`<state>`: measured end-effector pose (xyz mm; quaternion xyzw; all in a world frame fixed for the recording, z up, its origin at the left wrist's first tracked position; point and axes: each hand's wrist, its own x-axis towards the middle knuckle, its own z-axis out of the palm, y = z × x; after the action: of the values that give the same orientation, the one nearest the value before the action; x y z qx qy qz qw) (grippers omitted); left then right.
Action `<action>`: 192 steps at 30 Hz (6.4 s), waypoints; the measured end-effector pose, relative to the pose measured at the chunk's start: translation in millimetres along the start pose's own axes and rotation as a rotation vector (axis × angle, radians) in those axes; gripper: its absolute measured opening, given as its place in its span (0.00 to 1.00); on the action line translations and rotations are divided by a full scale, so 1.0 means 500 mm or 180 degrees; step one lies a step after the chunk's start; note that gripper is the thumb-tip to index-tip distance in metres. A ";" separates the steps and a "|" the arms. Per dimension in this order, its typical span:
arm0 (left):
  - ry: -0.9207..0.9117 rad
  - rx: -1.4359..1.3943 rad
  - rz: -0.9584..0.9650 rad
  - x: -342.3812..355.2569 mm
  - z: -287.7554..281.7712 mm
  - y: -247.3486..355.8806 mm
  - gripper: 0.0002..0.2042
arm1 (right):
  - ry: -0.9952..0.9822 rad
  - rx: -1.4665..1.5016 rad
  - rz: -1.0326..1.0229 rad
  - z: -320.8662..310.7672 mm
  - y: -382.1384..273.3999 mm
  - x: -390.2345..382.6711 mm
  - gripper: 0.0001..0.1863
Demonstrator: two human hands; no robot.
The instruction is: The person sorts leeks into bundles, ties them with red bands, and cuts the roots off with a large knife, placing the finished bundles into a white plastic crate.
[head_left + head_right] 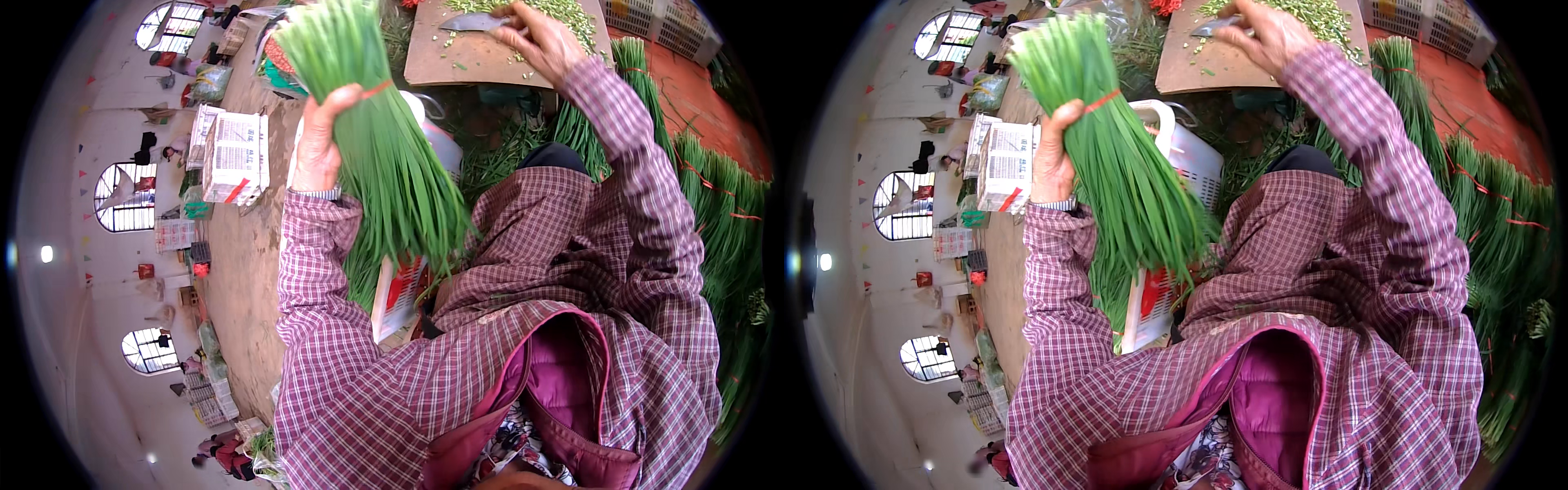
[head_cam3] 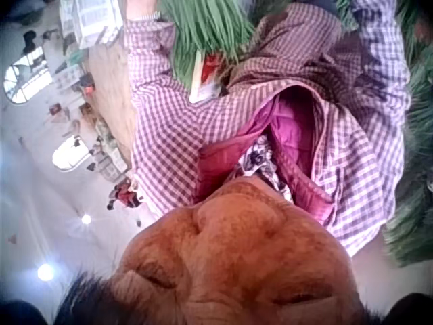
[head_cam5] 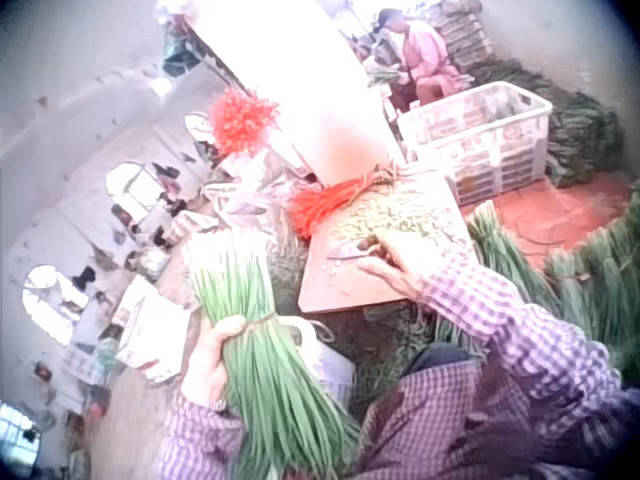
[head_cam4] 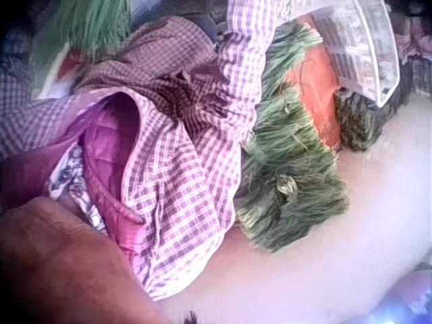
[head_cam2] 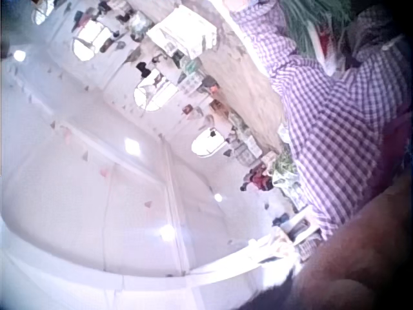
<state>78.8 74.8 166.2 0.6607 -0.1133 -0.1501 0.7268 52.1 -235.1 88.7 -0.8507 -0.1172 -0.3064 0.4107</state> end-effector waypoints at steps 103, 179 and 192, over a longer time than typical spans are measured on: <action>0.1317 -0.1601 0.0653 -0.171 0.040 -0.247 0.28 | 0.0032 0.3615 0.1680 0.235 -0.155 -0.070 0.36; 0.1013 -0.0242 0.0292 -0.266 -0.157 -0.216 0.26 | 0.0135 0.5935 0.3401 0.278 -0.079 -0.127 0.25; 0.1400 -0.1441 0.1854 -0.234 0.001 -0.230 0.33 | -0.2032 0.5047 0.3771 0.265 -0.257 -0.226 0.41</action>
<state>-37.8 107.9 55.8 0.4412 -0.1016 0.1847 0.8723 -38.4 -45.7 36.4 -0.2994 0.0484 0.3489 0.8867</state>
